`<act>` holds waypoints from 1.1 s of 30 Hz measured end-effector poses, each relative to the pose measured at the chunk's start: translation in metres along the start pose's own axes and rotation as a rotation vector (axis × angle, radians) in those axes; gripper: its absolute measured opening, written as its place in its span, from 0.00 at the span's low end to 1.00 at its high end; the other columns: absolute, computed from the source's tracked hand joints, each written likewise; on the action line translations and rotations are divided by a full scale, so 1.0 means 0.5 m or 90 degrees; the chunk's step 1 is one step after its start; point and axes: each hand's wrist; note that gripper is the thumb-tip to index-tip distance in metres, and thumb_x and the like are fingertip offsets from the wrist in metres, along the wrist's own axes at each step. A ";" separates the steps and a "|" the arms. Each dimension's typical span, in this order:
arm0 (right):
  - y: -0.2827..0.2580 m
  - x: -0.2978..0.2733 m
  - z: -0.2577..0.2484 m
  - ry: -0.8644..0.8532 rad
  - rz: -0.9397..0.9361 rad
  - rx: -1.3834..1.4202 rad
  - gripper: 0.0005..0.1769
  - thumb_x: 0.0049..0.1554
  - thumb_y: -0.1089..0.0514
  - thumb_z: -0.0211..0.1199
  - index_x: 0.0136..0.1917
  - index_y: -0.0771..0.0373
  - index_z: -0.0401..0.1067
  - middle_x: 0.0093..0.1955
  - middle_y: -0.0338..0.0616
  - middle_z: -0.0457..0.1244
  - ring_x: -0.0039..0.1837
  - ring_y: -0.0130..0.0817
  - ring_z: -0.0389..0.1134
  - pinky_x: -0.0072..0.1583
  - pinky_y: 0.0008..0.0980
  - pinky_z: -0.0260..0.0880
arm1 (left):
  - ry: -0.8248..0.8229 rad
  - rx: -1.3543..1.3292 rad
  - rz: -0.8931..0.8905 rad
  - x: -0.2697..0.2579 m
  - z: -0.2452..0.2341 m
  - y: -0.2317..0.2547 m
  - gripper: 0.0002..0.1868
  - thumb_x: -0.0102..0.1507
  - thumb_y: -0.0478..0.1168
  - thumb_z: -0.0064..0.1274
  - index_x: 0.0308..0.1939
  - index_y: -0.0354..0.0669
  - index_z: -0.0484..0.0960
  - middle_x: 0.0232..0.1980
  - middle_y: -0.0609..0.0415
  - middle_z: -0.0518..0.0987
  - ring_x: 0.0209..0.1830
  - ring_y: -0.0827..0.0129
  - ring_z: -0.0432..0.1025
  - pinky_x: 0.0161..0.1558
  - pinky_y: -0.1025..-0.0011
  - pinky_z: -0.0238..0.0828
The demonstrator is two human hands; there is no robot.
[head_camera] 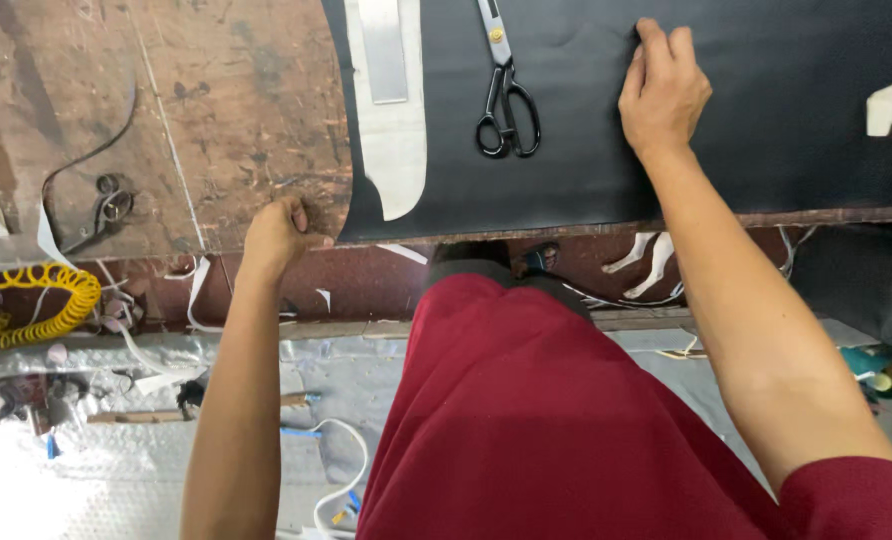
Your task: The person uses a pair of scissors to cut a piece of black fabric on a wooden workbench. They position a white paper pattern on the fabric, secure it with a wrench, and cut along the pattern's edge. The person then removes the pattern and cuts a second piece of fabric using a different template.
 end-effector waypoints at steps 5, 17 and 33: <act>-0.024 0.041 -0.001 0.008 0.039 -0.026 0.14 0.64 0.62 0.62 0.63 0.56 0.75 0.48 0.47 0.62 0.43 0.49 0.69 0.46 0.45 0.71 | 0.026 -0.014 0.041 0.008 -0.015 0.021 0.27 0.42 0.43 0.77 0.29 0.39 0.70 0.30 0.40 0.77 0.34 0.45 0.73 0.38 0.53 0.69; -0.049 0.027 -0.019 -0.020 0.054 -0.055 0.13 0.66 0.62 0.63 0.64 0.56 0.76 0.47 0.47 0.61 0.41 0.48 0.68 0.44 0.44 0.70 | 0.034 -0.041 0.024 -0.045 -0.036 0.059 0.28 0.42 0.42 0.76 0.35 0.39 0.73 0.41 0.37 0.78 0.45 0.39 0.73 0.44 0.50 0.71; -0.046 0.173 0.006 -0.221 0.315 0.155 0.10 0.61 0.64 0.67 0.57 0.64 0.75 0.57 0.50 0.59 0.53 0.41 0.66 0.57 0.39 0.70 | 0.233 -0.233 0.075 0.026 -0.050 0.154 0.11 0.62 0.37 0.56 0.47 0.40 0.81 0.45 0.43 0.80 0.49 0.46 0.76 0.50 0.56 0.72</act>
Point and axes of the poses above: each hand's wrist, its own x-axis towards the middle knuckle, its own z-axis out of the palm, y = z × x
